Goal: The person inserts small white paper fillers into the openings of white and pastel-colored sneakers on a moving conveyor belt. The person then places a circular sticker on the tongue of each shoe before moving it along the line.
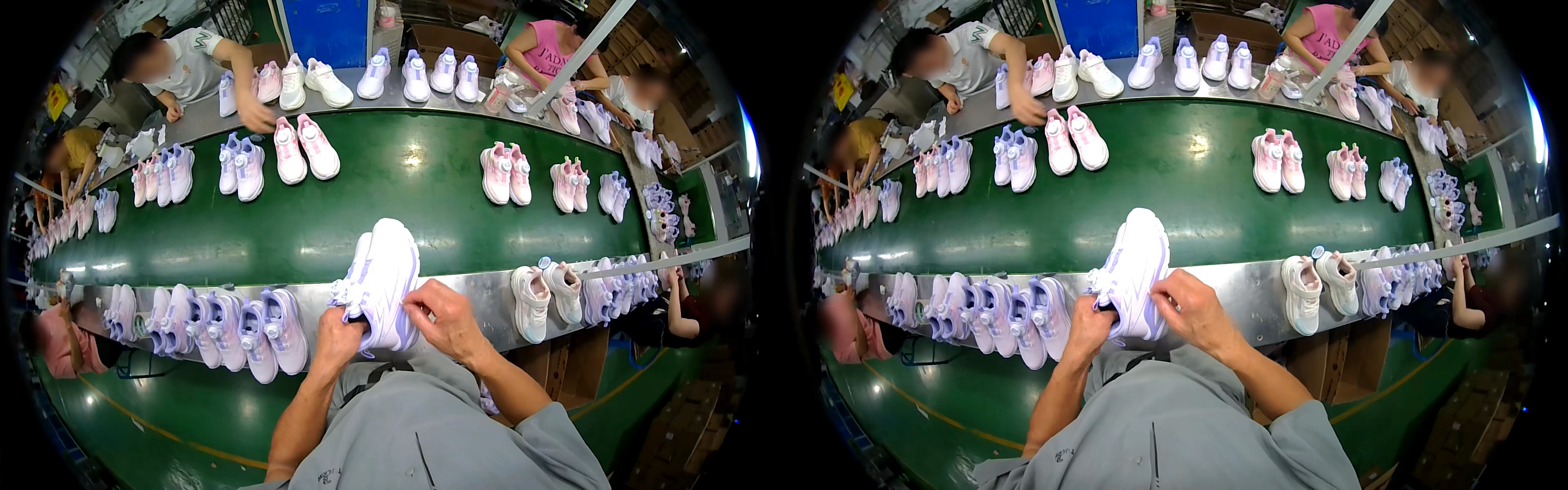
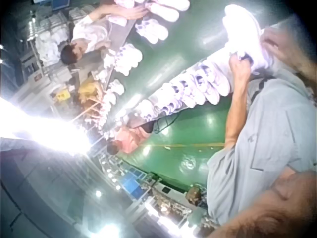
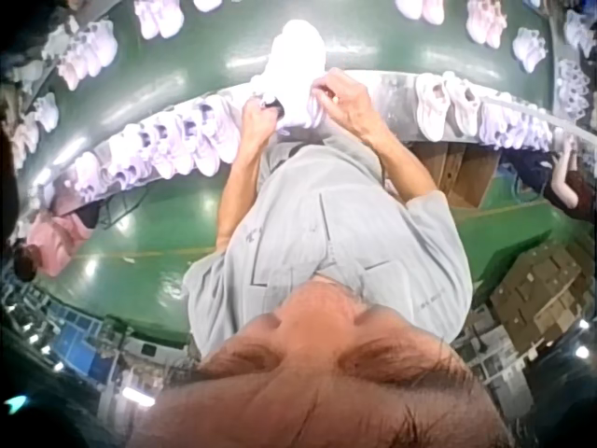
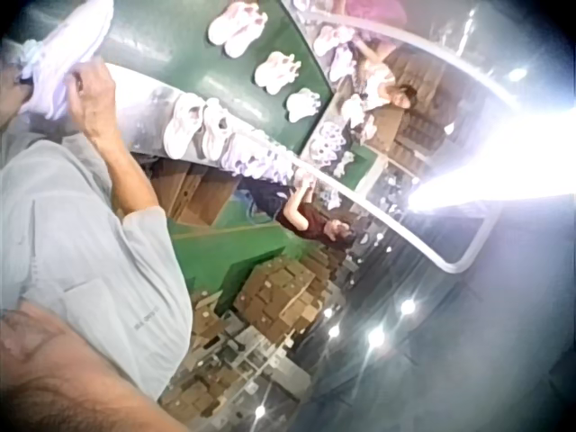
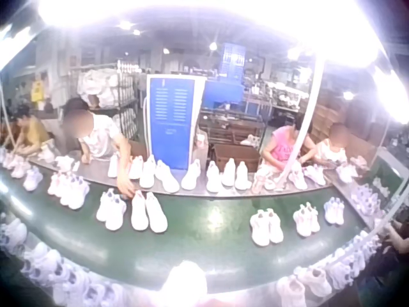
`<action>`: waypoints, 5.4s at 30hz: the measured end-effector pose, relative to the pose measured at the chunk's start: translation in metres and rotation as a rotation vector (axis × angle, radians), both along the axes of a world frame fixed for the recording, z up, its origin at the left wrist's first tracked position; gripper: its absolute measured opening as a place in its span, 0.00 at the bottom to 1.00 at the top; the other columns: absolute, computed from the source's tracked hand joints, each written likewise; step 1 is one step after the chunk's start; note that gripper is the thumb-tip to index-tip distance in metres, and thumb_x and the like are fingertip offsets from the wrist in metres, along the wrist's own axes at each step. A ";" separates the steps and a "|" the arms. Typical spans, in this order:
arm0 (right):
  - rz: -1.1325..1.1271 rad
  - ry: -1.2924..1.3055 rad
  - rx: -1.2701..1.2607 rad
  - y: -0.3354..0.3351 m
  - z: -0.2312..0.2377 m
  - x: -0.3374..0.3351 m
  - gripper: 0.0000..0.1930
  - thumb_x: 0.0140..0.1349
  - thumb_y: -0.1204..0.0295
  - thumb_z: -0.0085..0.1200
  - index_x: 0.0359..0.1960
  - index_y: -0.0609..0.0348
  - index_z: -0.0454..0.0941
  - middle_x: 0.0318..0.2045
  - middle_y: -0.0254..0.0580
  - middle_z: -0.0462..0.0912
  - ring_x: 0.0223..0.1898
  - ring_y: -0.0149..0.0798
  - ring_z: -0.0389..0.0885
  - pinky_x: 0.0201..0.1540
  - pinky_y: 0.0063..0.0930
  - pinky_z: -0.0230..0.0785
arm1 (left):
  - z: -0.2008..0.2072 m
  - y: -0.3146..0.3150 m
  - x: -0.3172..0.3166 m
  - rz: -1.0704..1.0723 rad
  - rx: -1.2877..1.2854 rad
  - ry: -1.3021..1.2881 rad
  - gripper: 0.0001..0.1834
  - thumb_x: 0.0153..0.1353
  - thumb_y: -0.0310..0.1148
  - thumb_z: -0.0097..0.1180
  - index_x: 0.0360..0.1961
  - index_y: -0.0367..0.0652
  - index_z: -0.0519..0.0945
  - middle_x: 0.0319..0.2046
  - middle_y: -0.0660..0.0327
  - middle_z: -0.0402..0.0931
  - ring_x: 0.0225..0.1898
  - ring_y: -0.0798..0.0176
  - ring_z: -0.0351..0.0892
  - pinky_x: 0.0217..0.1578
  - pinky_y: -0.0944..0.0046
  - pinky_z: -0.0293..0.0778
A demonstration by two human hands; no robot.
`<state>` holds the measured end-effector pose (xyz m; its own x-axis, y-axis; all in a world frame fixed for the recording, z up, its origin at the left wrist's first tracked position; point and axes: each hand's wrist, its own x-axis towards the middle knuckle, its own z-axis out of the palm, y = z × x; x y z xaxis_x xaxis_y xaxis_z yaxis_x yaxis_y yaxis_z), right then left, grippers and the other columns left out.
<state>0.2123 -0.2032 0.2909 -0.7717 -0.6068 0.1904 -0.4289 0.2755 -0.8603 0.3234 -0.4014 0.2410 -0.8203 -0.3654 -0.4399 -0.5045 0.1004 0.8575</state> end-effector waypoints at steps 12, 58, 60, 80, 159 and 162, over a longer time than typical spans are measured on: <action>-0.160 0.066 -0.010 -0.004 -0.005 -0.046 0.05 0.62 0.82 0.63 0.38 0.64 0.81 0.32 0.45 0.79 0.31 0.44 0.82 0.34 0.34 0.74 | 0.016 -0.005 0.004 -0.149 -0.134 0.149 0.14 0.48 0.22 0.58 0.37 0.32 0.86 0.34 0.41 0.86 0.40 0.36 0.86 0.46 0.50 0.78; 0.302 0.427 -0.161 -0.035 0.074 -0.033 0.09 0.55 0.81 0.65 0.37 0.62 0.80 0.33 0.44 0.77 0.34 0.45 0.79 0.37 0.38 0.75 | 0.155 -0.078 -0.018 -1.321 -1.607 1.134 0.07 0.42 0.38 0.58 0.20 0.47 0.78 0.24 0.67 0.66 0.36 0.61 0.66 0.48 0.60 0.67; 0.295 0.365 -0.165 -0.028 0.068 -0.026 0.08 0.56 0.81 0.65 0.36 0.62 0.80 0.32 0.44 0.77 0.34 0.46 0.79 0.37 0.38 0.75 | 0.155 -0.079 -0.016 -1.343 -1.600 1.122 0.08 0.42 0.38 0.58 0.19 0.47 0.78 0.24 0.66 0.66 0.36 0.61 0.66 0.48 0.59 0.68; 0.664 0.261 0.100 -0.061 0.096 -0.083 0.04 0.63 0.76 0.58 0.37 0.63 0.79 0.36 0.49 0.80 0.39 0.54 0.82 0.41 0.46 0.76 | 0.151 -0.060 -0.030 -1.520 -1.531 1.201 0.08 0.43 0.38 0.58 0.19 0.46 0.78 0.26 0.65 0.70 0.39 0.58 0.70 0.50 0.57 0.71; 0.343 0.254 -0.196 -0.025 0.025 -0.076 0.04 0.62 0.78 0.59 0.37 0.61 0.77 0.33 0.47 0.76 0.37 0.51 0.78 0.42 0.44 0.73 | 0.114 -0.051 -0.063 -1.452 -1.319 1.198 0.08 0.51 0.34 0.60 0.30 0.43 0.84 0.38 0.62 0.81 0.42 0.65 0.75 0.45 0.55 0.70; 0.356 0.194 -0.166 -0.019 0.017 -0.085 0.05 0.63 0.78 0.59 0.39 0.60 0.78 0.34 0.46 0.77 0.37 0.51 0.80 0.41 0.42 0.74 | 0.110 -0.054 -0.070 -1.451 -1.329 1.167 0.08 0.51 0.34 0.60 0.31 0.43 0.85 0.39 0.62 0.82 0.43 0.65 0.75 0.46 0.54 0.70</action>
<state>0.1270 -0.2218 0.3074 -0.4601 -0.7776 0.4286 -0.6303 -0.0539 -0.7745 0.2530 -0.4558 0.3514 -0.3530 0.9207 0.1664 0.9012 0.3824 -0.2040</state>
